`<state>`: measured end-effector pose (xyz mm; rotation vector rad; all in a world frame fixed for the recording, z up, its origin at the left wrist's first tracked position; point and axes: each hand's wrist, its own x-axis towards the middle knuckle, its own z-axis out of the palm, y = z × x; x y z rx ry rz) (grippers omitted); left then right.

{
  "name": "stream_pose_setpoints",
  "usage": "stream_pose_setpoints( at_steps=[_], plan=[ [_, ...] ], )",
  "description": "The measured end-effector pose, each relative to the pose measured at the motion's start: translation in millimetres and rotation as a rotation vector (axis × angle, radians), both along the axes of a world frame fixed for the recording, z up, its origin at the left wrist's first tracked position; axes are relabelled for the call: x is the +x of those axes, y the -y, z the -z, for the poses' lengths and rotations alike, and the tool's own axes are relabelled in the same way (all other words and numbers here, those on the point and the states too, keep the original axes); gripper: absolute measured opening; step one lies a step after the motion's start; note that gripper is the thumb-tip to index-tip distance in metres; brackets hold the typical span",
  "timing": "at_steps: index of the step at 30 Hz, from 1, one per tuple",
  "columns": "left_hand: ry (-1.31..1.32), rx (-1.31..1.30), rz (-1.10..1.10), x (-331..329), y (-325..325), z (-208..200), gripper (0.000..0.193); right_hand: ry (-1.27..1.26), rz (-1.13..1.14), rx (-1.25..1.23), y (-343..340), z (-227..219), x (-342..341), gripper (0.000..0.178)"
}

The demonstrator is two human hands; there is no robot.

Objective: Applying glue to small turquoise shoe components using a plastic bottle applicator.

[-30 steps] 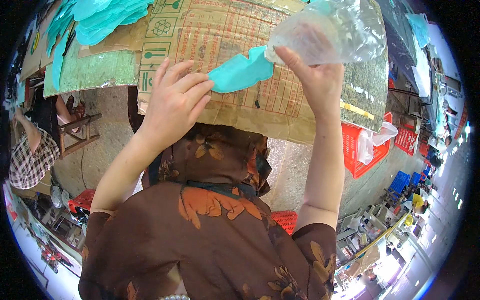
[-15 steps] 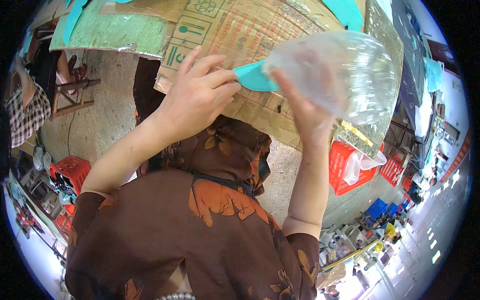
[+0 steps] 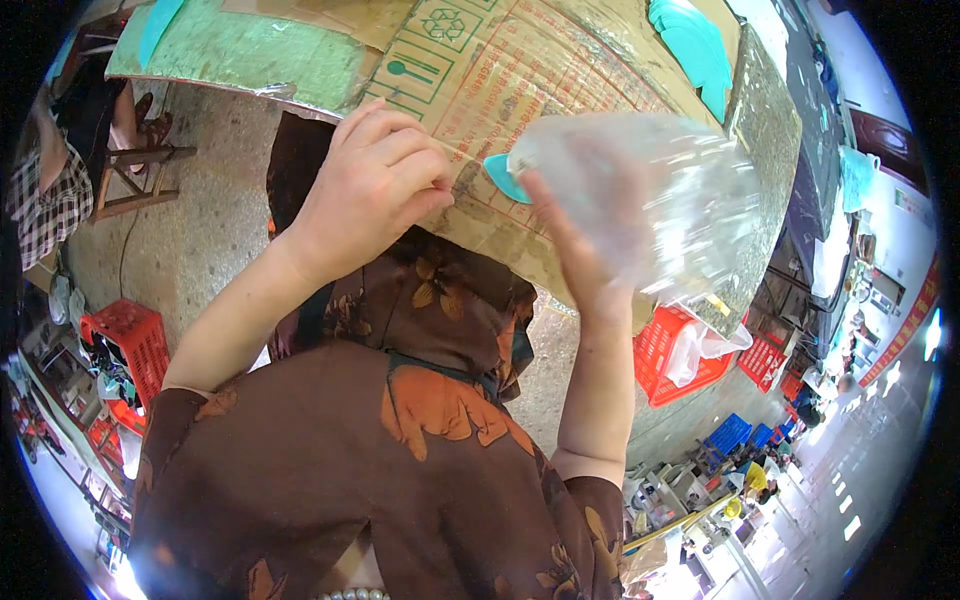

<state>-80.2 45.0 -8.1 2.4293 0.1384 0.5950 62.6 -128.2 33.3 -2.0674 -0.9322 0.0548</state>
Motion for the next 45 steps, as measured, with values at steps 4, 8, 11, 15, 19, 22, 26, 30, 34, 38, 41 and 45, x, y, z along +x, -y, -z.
stream_pose_setpoints(
  at_steps=[4, 8, 11, 15, 19, 22, 26, 30, 34, 38, 41, 45],
  plan=[
    [0.029, 0.021, -0.025, 1.5, -6.1, 1.5, 0.016, -0.262, 0.095, 0.239, -0.4, 7.9, 6.9, 0.050],
    [0.032, 0.038, -0.035, 2.4, -9.4, 2.8, 0.014, -0.176, -0.108, 0.067, 4.8, 4.0, -6.4, 0.058],
    [0.036, 0.034, -0.079, -2.6, -14.1, 1.6, 0.016, -0.365, 0.070, 0.038, 20.4, -5.8, 1.8, 0.060],
    [0.052, 0.035, -0.083, 2.4, -11.4, 4.3, 0.015, -0.296, -0.028, 0.070, 2.3, -5.5, -16.7, 0.063],
    [-0.038, 0.023, -0.078, -1.3, -10.5, 0.4, 0.011, -0.442, -0.019, 0.150, 25.5, -4.6, -3.6, 0.062],
    [-0.085, 0.060, -0.097, 1.3, -6.1, -2.3, 0.013, -0.384, 0.106, 0.265, 33.3, 2.3, 1.7, 0.059],
    [-0.095, 0.099, -0.011, 7.8, 7.3, -0.5, 0.020, -0.241, 0.067, -0.187, 17.6, -23.0, -22.2, 0.057],
    [-0.112, 0.136, 0.049, 8.7, 8.9, -5.0, 0.023, -0.223, 0.054, 0.274, 52.1, 7.0, 13.5, 0.060],
    [-0.128, 0.157, 0.052, 13.2, 16.5, -6.4, 0.022, -0.133, 0.228, 0.212, 56.4, 12.2, 17.0, 0.058],
    [-0.116, 0.133, 0.032, 12.5, 14.3, 0.2, 0.020, -0.331, 0.116, 0.177, 46.0, 5.1, -3.6, 0.066],
    [-0.081, 0.093, -0.003, 15.4, 14.6, 2.0, 0.019, -0.169, 0.036, 0.107, 30.7, 10.4, 2.8, 0.061],
    [-0.054, 0.095, -0.018, 11.2, 7.8, -0.7, 0.018, 0.051, -0.076, 0.018, 10.7, 17.5, 9.0, 0.054]
  ],
)
